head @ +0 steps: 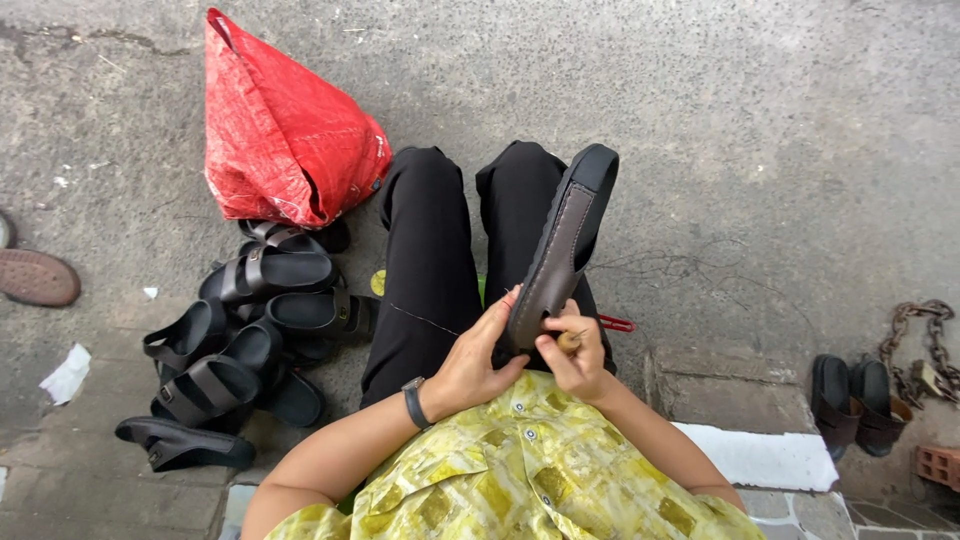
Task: Hand-stitching the sole of a sandal using a needle and thread while sitting on the ground.
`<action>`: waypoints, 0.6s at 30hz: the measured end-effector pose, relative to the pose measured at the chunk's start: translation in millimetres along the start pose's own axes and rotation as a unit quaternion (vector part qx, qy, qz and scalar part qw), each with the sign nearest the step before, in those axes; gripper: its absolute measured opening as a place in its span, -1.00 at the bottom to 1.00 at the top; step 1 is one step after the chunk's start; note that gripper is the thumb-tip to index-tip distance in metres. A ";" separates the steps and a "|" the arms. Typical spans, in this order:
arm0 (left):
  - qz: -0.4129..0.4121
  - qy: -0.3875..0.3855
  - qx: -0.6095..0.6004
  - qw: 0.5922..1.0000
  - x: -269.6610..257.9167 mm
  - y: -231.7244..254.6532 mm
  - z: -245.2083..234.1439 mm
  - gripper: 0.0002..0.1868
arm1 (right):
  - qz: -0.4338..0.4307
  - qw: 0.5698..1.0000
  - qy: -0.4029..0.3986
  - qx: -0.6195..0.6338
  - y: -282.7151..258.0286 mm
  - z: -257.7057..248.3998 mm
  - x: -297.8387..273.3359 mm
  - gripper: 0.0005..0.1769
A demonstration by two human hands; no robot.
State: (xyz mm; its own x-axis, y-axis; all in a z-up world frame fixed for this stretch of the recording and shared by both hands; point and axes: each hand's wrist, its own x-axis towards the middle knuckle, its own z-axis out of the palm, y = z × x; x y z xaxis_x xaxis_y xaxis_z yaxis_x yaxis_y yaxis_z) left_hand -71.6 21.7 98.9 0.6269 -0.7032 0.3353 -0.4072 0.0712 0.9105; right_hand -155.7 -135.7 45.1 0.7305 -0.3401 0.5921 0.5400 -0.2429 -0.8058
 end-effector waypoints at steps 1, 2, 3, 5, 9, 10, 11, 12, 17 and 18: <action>0.001 -0.001 -0.003 1.000 3.0 4.0 0.0 -0.15 | 0.000 1.000 0.000 -0.003 -7.1 1.4 7.4 -0.84; -0.027 0.004 0.001 1.000 5.6 8.2 -0.1 -0.20 | -0.024 0.999 -0.024 -0.034 -14.5 2.9 14.4 -0.80; -0.055 0.008 0.005 0.998 8.1 12.3 -0.3 -0.25 | -0.049 0.996 -0.049 -0.065 -21.7 4.7 21.4 -0.76; -0.093 0.005 -0.044 0.995 3.8 -3.8 7.1 -0.31 | -0.064 0.993 -0.070 -0.076 -26.5 5.8 22.8 -0.73; -0.206 -0.004 -0.174 0.963 -23.4 -55.9 21.1 -0.60 | -0.104 0.980 -0.123 -0.112 -33.0 3.4 29.5 -0.74; -0.210 0.000 -0.175 0.962 -19.7 -49.4 18.3 -0.60 | -0.101 0.981 -0.126 -0.110 -40.5 -5.6 31.9 -0.74; -0.200 0.000 -0.192 0.961 -16.0 -43.2 15.0 -0.59 | -0.040 0.981 -0.101 -0.159 -47.9 -14.1 34.5 -0.92; -0.189 0.001 -0.207 0.960 -12.1 -36.8 11.4 -0.59 | 0.021 0.975 -0.075 -0.207 -55.0 -22.6 37.8 -0.90; 0.065 0.075 0.108 0.989 2.0 -6.9 3.7 -0.33 | 0.199 0.970 0.137 -0.027 -55.5 -31.1 52.8 -0.80; 0.153 0.078 0.208 0.963 2.9 -11.9 5.3 -0.27 | 0.306 0.924 0.200 0.110 -44.2 -40.0 43.1 -0.76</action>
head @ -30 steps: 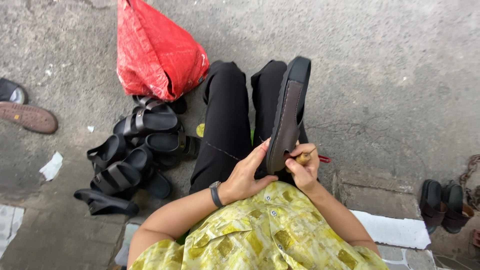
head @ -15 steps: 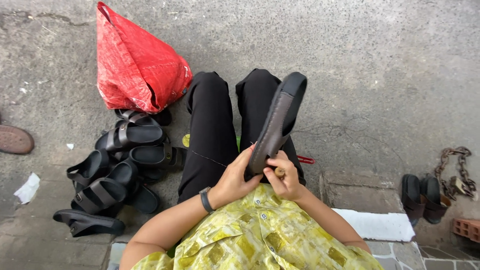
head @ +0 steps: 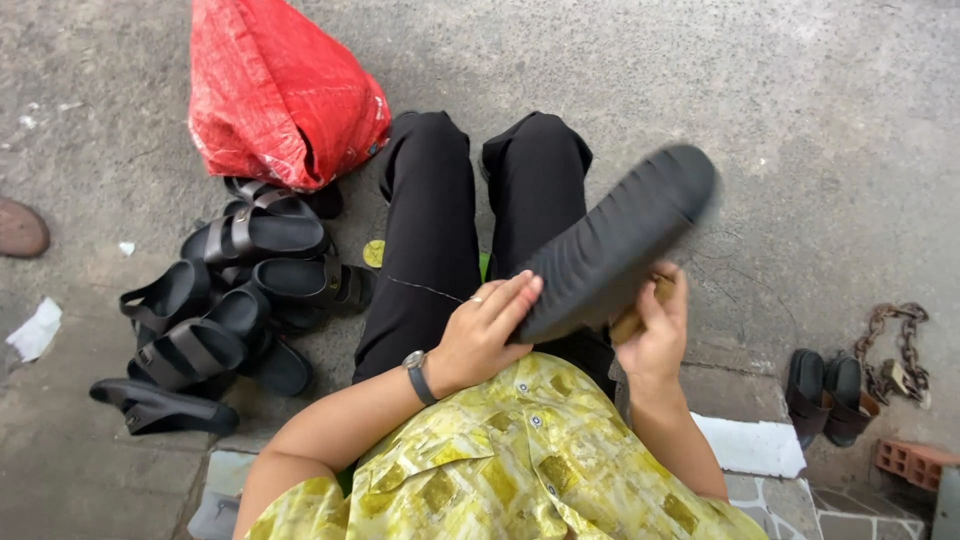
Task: Hand-stitching the sole of a sandal using a needle and thread while sitting on the ground.
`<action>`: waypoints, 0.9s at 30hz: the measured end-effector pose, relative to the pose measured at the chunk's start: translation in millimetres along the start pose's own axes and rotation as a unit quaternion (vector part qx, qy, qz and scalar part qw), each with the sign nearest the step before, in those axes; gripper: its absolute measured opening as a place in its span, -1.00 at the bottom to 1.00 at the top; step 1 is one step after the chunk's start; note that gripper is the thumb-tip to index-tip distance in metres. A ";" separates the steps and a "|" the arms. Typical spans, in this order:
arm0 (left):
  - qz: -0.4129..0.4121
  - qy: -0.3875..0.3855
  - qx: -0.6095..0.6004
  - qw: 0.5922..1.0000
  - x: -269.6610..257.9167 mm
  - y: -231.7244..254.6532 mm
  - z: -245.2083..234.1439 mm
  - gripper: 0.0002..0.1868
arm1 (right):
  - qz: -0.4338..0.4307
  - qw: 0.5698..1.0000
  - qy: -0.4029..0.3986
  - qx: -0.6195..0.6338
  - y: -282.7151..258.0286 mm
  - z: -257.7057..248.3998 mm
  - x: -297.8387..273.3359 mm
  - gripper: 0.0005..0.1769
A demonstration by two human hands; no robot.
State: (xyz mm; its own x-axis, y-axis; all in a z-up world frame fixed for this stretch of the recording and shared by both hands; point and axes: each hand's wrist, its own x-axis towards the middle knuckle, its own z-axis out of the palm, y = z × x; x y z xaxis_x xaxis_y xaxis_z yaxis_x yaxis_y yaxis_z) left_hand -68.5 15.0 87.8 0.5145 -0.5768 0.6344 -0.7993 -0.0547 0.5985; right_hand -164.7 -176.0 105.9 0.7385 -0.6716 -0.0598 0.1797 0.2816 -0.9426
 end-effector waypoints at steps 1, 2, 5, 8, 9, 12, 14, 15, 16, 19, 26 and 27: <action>0.002 -0.001 -0.004 1.000 2.2 1.7 -1.0 -0.27 | -0.002 1.000 0.004 -0.002 17.6 -19.2 2.7 -0.76; 0.069 0.041 0.092 0.993 3.8 4.3 -1.5 -0.55 | 0.094 0.979 0.018 0.179 34.9 -40.1 2.4 -0.74; 0.159 0.091 0.202 0.962 10.9 15.6 -1.5 -0.72 | 0.170 0.918 0.052 0.356 53.9 -68.8 -4.4 -0.68; 0.186 0.091 0.222 0.953 12.0 21.5 -3.1 -0.83 | 0.149 0.918 0.080 0.359 61.2 -69.9 -9.0 -0.67; 0.189 0.082 0.226 0.952 12.2 21.4 -5.0 -0.84 | 0.142 0.918 0.087 0.359 64.2 -67.5 -8.5 -0.67; 0.183 0.068 0.233 0.953 6.2 18.0 0.8 -0.81 | 0.128 0.919 0.096 0.360 68.6 -65.9 -6.9 -0.66; 0.177 0.056 0.228 0.956 5.4 17.7 2.2 -0.77 | 0.126 0.919 0.097 0.360 70.8 -66.4 -7.6 -0.66; 0.170 0.046 0.225 0.958 4.8 17.3 2.2 -0.73 | 0.124 0.920 0.095 0.359 72.3 -65.8 -7.7 -0.66; 0.169 0.045 0.225 0.958 6.5 17.8 1.9 -0.73 | 0.125 0.920 0.096 0.360 73.2 -66.3 -7.0 -0.66; 0.156 0.039 0.219 0.962 11.8 20.1 -0.3 -0.78 | 0.126 0.922 0.090 0.356 75.5 -67.8 -6.4 -0.65; 0.154 0.013 0.179 0.972 18.5 21.7 -3.8 -0.73 | 0.117 0.929 0.073 0.343 78.1 -65.4 -9.7 -0.64; 0.155 0.010 0.176 0.972 18.9 22.1 -3.7 -0.73 | 0.114 0.931 0.071 0.340 78.4 -64.7 -10.5 -0.63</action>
State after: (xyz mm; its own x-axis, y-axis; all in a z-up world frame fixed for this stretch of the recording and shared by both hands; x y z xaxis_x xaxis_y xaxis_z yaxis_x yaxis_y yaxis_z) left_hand -75.3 5.8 114.8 0.2352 -0.5951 0.7685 -0.9718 -0.1583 0.1748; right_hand -200.5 -191.2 11.4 0.7238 -0.6111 -0.3204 0.4343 0.7643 -0.4767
